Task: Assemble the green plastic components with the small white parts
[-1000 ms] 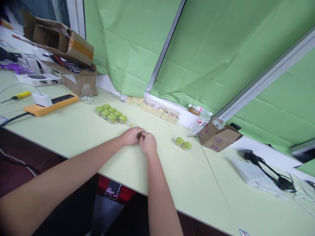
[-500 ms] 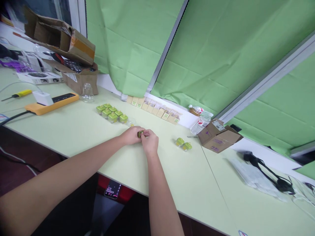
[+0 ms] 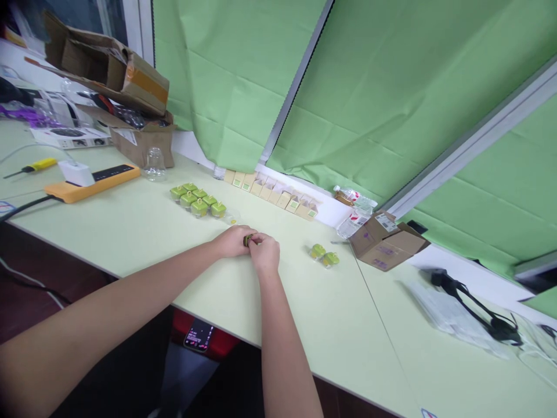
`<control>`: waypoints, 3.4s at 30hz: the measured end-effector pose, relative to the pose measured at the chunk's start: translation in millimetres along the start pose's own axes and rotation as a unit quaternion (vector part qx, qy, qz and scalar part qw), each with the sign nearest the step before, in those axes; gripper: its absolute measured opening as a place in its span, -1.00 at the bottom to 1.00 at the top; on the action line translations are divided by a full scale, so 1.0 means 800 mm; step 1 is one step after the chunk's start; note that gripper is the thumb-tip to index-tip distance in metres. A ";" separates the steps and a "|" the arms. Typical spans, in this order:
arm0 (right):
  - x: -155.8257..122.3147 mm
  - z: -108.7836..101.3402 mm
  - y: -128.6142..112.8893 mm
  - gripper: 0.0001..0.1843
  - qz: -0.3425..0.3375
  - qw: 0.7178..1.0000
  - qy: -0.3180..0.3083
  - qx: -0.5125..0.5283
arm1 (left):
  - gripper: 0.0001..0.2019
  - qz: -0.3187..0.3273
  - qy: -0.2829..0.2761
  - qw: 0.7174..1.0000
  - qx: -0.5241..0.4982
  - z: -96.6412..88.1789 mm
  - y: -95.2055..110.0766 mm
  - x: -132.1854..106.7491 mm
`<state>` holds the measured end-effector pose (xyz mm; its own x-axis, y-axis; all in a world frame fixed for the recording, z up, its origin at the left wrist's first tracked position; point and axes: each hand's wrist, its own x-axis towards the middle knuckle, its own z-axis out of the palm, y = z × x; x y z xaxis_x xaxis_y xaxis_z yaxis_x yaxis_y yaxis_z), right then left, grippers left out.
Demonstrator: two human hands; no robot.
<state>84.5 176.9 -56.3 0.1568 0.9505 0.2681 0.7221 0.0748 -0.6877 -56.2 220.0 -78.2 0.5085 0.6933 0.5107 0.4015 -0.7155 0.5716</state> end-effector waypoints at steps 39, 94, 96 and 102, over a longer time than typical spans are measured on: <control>0.017 0.003 0.024 -0.73 0.083 0.990 -0.032 0.111 | -0.72 0.015 0.020 0.999 -0.041 0.000 0.011 0.002; 0.014 -0.022 0.015 -0.63 0.021 0.997 0.008 0.072 | -0.63 -0.021 0.068 0.997 -0.018 0.001 0.018 0.001; 0.014 -0.024 0.018 -0.60 0.014 0.999 0.019 0.022 | -0.63 -0.057 0.100 0.993 -0.005 0.001 0.014 0.002; 0.010 -0.011 0.035 -0.50 -0.057 0.990 -0.052 -0.121 | -0.64 -0.114 0.086 0.989 0.037 0.002 0.002 0.001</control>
<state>112.4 183.8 -67.5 0.0042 0.9667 0.2559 0.8731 0.1212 -0.4723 -53.9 219.3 -78.1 0.2630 0.8371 0.4797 0.5485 -0.5388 0.6394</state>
